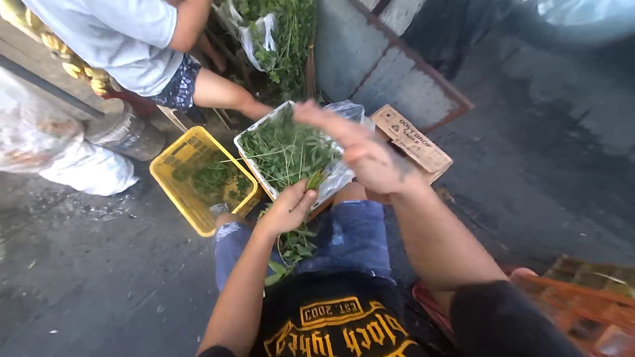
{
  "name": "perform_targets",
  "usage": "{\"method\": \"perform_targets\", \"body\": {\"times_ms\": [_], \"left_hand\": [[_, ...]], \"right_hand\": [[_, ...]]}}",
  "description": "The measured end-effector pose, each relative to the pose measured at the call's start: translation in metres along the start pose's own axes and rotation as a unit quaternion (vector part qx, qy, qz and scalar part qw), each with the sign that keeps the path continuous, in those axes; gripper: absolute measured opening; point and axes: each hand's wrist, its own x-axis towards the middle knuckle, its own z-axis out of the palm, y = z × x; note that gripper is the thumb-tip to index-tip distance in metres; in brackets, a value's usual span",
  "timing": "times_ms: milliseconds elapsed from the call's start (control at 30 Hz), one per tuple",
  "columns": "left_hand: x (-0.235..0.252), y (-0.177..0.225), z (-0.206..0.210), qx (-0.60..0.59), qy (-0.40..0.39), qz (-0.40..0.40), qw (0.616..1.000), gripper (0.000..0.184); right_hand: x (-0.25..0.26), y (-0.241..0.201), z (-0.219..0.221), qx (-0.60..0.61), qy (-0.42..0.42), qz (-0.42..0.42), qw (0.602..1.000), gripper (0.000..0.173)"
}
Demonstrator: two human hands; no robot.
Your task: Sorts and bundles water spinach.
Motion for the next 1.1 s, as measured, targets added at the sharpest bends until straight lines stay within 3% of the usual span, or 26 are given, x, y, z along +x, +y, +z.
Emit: {"method": "perform_targets", "body": {"times_ms": [67,133,167,233,267,300,367,467,633,833,1100], "left_hand": [[-0.004,0.002,0.004,-0.013,-0.001,0.0,1.0,0.033],[-0.003,0.005,0.007,-0.004,0.002,-0.014,1.0,0.026],[-0.001,0.002,0.006,-0.013,0.007,-0.019,1.0,0.029],[0.002,-0.007,0.001,-0.082,0.046,-0.008,0.996,0.035],[0.0,-0.009,-0.001,-0.124,0.064,-0.007,0.99,0.035],[-0.004,-0.009,-0.002,-0.16,0.076,-0.01,0.984,0.036],[-0.007,-0.008,-0.008,-0.19,0.085,-0.008,0.978,0.039],[-0.007,-0.004,-0.008,-0.185,0.095,-0.007,0.978,0.033],[-0.006,0.002,-0.004,-0.157,0.094,-0.01,0.983,0.033],[-0.008,0.004,-0.002,-0.133,0.083,0.003,0.988,0.03],[-0.009,0.001,-0.002,-0.121,0.078,-0.005,0.99,0.03]], "right_hand": [[-0.002,-0.004,0.006,-0.017,-0.02,0.01,1.0,0.098],[-0.009,0.008,0.031,0.014,-0.064,0.03,0.997,0.085],[-0.01,0.019,0.031,0.055,-0.046,0.051,0.996,0.08],[-0.014,0.032,0.022,0.123,0.147,0.095,0.977,0.063],[-0.017,0.03,0.022,0.122,0.239,0.106,0.957,0.046],[-0.023,0.023,0.026,0.104,0.286,0.112,0.946,0.03],[-0.034,0.007,0.041,0.065,0.267,0.09,0.957,0.015],[-0.038,0.002,0.069,-0.025,0.214,0.073,0.974,0.017],[-0.037,0.011,0.083,-0.108,0.206,0.097,0.968,0.019],[-0.036,0.011,0.072,0.0,0.164,0.122,0.979,0.004],[-0.031,0.005,0.061,-0.041,0.186,0.112,0.975,0.012]]}}
